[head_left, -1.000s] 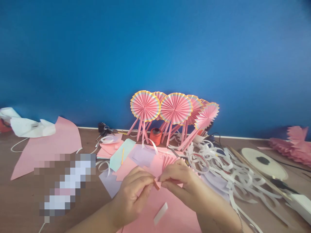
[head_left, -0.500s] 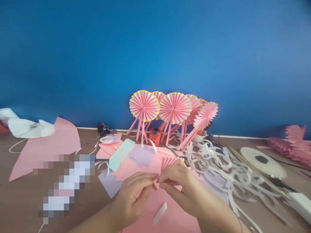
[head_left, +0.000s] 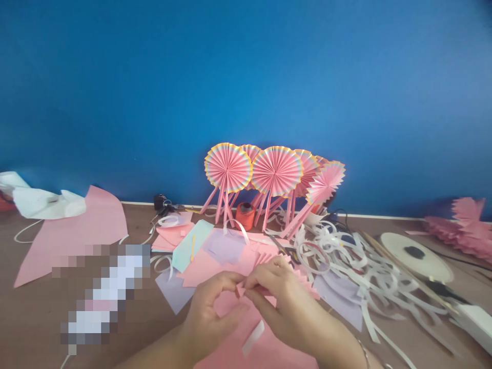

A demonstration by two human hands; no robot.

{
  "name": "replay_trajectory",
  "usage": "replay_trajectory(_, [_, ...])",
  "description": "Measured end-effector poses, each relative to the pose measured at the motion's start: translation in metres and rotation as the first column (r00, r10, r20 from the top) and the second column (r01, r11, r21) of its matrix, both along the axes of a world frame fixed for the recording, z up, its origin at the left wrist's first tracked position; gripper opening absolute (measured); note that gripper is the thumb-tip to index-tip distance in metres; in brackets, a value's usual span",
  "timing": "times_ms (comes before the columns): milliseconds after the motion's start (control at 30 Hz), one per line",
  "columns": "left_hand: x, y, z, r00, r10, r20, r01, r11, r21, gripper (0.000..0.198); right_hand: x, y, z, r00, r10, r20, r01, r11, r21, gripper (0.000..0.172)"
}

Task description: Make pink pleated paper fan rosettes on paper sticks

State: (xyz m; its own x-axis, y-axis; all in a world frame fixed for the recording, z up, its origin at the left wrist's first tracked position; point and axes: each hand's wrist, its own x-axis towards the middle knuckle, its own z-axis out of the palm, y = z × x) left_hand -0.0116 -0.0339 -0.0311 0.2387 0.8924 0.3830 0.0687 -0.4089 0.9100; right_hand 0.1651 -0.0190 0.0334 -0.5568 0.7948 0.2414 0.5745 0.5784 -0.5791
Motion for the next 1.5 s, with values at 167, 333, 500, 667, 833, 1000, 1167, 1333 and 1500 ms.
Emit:
replay_trajectory(167, [0.002,0.004,-0.001,0.999,0.052,-0.015,-0.052,0.998,0.028,0.006,-0.004,-0.001,-0.004,0.997,-0.064,-0.050,0.062,0.997,-0.043,0.012])
replay_trajectory(333, [-0.004,0.006,-0.001,0.997,0.046,-0.054,-0.039,0.993,0.115,0.007,-0.003,0.000,-0.008,0.990,-0.134,-0.032,0.135,0.991,0.022,0.010])
replay_trajectory(500, [-0.009,0.005,-0.001,0.996,0.052,-0.076,-0.038,0.985,0.171,0.013,0.003,0.005,-0.011,0.961,-0.276,0.003,0.269,0.938,0.219,0.031])
replay_trajectory(667, [-0.013,0.005,-0.005,0.993,0.069,-0.091,-0.059,0.992,0.109,0.012,0.010,0.009,-0.005,0.989,-0.148,0.015,0.143,0.975,0.168,0.015])
replay_trajectory(833, [-0.014,0.003,-0.003,0.998,0.023,-0.059,-0.018,0.996,0.084,0.010,0.013,0.009,0.001,0.989,-0.144,0.010,0.144,0.989,0.045,0.008])
replay_trajectory(1000, [-0.012,0.002,0.008,0.999,-0.024,-0.048,0.031,0.989,0.146,0.015,0.013,0.009,0.000,0.985,-0.171,0.015,0.172,0.985,-0.006,0.012])
replay_trajectory(1167, [-0.011,0.002,0.013,0.998,-0.022,-0.058,0.029,0.992,0.124,0.013,0.012,0.005,0.003,0.972,-0.233,0.023,0.234,0.970,-0.062,0.015])
replay_trajectory(1333, [-0.011,0.002,0.010,0.996,-0.079,0.038,0.079,0.997,0.009,0.007,0.012,0.003,0.008,0.952,-0.303,0.041,0.306,0.945,-0.116,0.021])
replay_trajectory(1500, [-0.004,0.003,0.005,0.936,-0.087,0.342,0.153,0.973,-0.173,0.028,0.005,0.004,0.000,0.948,-0.316,-0.021,0.312,0.944,-0.110,0.022])
